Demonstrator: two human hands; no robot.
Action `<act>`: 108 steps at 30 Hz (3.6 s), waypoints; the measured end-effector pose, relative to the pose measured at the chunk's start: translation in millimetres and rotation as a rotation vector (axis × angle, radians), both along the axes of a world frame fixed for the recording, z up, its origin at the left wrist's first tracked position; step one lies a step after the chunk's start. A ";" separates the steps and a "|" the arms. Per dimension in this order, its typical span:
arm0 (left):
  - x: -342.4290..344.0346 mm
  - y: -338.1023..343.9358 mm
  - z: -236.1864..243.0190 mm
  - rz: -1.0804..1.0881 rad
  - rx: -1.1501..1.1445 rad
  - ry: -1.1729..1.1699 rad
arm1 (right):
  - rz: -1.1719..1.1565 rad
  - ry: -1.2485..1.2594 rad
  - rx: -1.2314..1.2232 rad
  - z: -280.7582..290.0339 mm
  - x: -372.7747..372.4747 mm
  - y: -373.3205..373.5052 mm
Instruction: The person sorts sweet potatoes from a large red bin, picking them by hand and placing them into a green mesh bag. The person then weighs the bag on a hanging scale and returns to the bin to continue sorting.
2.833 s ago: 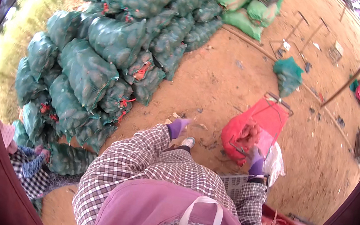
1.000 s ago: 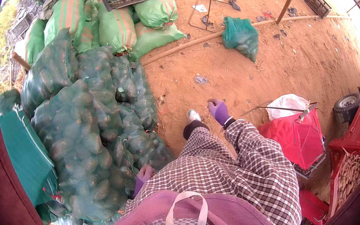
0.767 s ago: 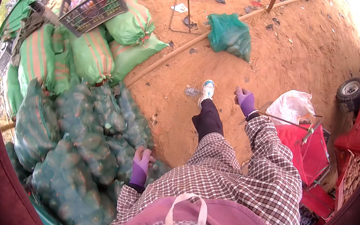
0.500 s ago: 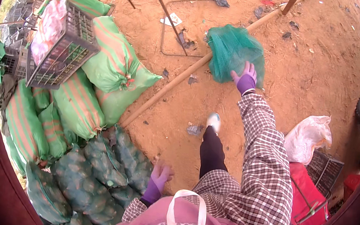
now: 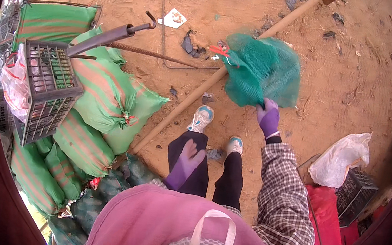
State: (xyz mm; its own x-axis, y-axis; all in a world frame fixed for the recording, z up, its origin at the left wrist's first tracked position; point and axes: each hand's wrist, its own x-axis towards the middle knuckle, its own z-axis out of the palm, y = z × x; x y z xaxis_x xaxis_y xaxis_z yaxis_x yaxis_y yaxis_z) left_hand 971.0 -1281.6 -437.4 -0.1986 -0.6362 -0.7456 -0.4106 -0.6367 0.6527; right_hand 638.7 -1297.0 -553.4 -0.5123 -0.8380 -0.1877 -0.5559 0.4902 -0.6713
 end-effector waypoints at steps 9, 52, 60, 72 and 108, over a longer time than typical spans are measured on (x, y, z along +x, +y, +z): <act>-281.5 -98.9 -52.7 -0.803 -0.569 -0.181 | -0.750 -0.428 -0.026 120.5 -48.7 82.6; -221.7 94.1 379.1 -1.199 0.041 0.365 | -1.728 -1.113 -1.097 397.2 210.3 419.1; -193.1 353.4 403.2 -1.900 -0.033 0.581 | -1.979 -0.779 -1.314 490.3 356.2 597.1; -204.0 823.7 433.5 -2.301 0.692 0.447 | -2.628 0.249 -1.354 539.5 433.1 914.4; -559.6 1795.7 384.0 -2.314 0.665 0.561 | -2.791 0.282 -1.347 487.9 73.3 1816.7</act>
State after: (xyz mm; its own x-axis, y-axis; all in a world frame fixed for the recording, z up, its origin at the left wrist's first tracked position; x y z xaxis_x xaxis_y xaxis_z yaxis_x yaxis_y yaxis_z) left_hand 411.3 514.1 -53.4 -0.0785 0.9411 -0.3288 -0.3718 0.2784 0.8856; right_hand 712.0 519.7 -65.5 0.2173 0.9059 -0.3635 -0.2009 -0.3229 -0.9249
